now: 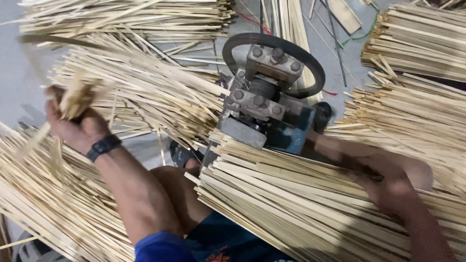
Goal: The person holds bundles of thin bamboo strips and feeds them one by one through a small benchtop machine, pulling each strip through the rollers and placing the processed strips onto a growing pile beside the machine, repeating the cycle continuously.
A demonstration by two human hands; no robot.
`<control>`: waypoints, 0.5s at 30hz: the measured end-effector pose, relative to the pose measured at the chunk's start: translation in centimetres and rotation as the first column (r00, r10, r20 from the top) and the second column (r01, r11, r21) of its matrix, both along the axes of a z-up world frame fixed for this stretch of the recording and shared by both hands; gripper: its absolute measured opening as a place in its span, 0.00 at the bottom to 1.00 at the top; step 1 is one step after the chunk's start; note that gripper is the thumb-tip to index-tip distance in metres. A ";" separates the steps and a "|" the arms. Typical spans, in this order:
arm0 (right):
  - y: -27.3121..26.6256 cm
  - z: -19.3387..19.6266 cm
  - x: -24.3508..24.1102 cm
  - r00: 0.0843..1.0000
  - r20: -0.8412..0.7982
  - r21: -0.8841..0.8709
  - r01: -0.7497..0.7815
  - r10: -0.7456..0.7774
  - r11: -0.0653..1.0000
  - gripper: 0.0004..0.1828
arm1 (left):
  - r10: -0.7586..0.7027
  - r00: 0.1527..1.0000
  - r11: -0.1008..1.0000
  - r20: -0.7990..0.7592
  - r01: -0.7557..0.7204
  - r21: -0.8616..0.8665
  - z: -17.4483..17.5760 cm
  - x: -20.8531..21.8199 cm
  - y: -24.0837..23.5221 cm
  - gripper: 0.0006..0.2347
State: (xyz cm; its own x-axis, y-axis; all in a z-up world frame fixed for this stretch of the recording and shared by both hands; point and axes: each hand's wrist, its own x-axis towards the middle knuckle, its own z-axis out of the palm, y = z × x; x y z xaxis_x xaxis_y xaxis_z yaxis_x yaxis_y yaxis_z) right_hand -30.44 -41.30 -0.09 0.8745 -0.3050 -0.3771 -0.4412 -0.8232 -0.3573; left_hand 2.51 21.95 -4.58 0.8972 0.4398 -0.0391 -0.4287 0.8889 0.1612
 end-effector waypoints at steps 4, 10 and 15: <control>0.8 0.2 1.3 0.968 -0.244 0.036 0.063 -0.052 0.997 0.26 | 0.180 0.929 0.970 -0.323 -0.113 0.217 4.6 0.4 -6.7 0.08; 1.6 1.3 1.8 0.925 -0.346 0.030 0.176 -0.155 0.984 0.25 | -0.160 0.935 0.814 -0.315 0.306 0.494 5.3 -0.2 -10.5 0.05; 0.8 0.3 0.1 0.945 -0.286 0.136 0.205 -0.160 0.969 0.21 | -0.051 0.868 0.654 -0.494 0.403 0.640 5.4 -1.6 -12.2 0.03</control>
